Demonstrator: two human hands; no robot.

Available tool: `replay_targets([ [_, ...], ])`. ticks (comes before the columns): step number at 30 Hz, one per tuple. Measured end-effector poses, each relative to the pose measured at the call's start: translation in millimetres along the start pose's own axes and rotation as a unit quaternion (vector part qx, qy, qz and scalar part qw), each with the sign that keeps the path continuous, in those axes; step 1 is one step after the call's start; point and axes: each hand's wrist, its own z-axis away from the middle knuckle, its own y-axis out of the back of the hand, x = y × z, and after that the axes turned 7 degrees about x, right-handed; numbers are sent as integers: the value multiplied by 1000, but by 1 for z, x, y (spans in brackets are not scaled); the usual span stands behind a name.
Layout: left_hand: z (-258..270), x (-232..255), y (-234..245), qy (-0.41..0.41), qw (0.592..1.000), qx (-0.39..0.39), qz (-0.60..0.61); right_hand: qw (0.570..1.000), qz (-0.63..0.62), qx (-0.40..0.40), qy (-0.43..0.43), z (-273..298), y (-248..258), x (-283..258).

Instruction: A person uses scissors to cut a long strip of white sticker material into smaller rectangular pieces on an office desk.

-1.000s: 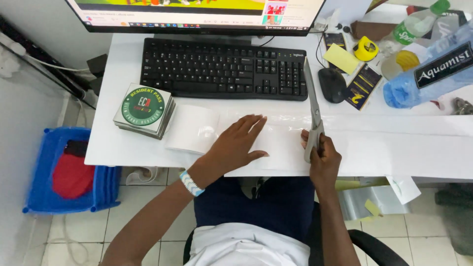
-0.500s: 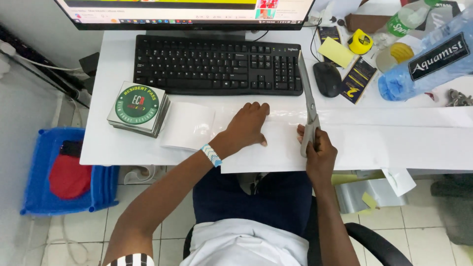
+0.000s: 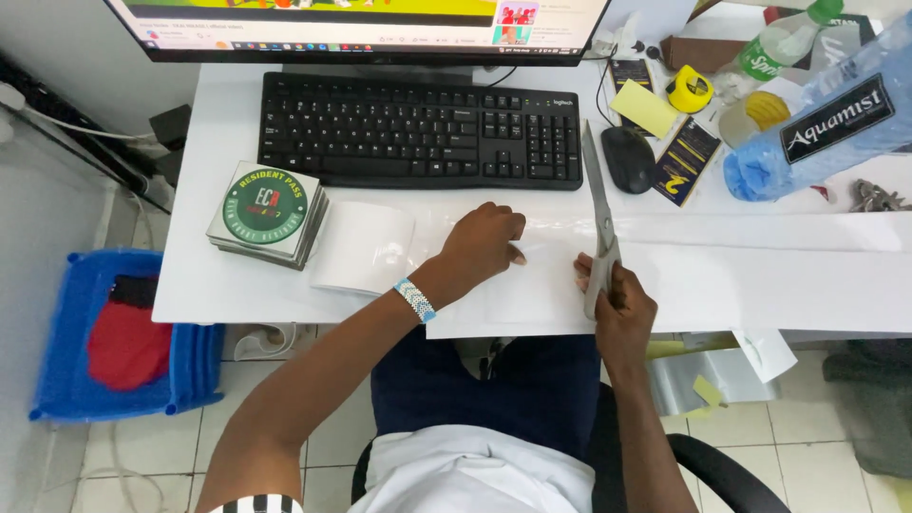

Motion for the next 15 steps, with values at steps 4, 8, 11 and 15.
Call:
replay_targets([
  [4, -2, -17, -13, -13, 1000, 20, 2, 1000, 26, 5, -8, 19, 28, -7],
  [8, -2, -32, -9, 13, 1000, 9, 26, 992, 121, 1, -24, 41, 70, 67],
  [11, -1, -38, 5, 34, 999, -9, 17, 983, 171, 4, -58, 37, 35, 7],
  [15, 7, -63, 18, 69, 997, -4, 37, 964, 248, -43, -79, 51, 32, 93],
])
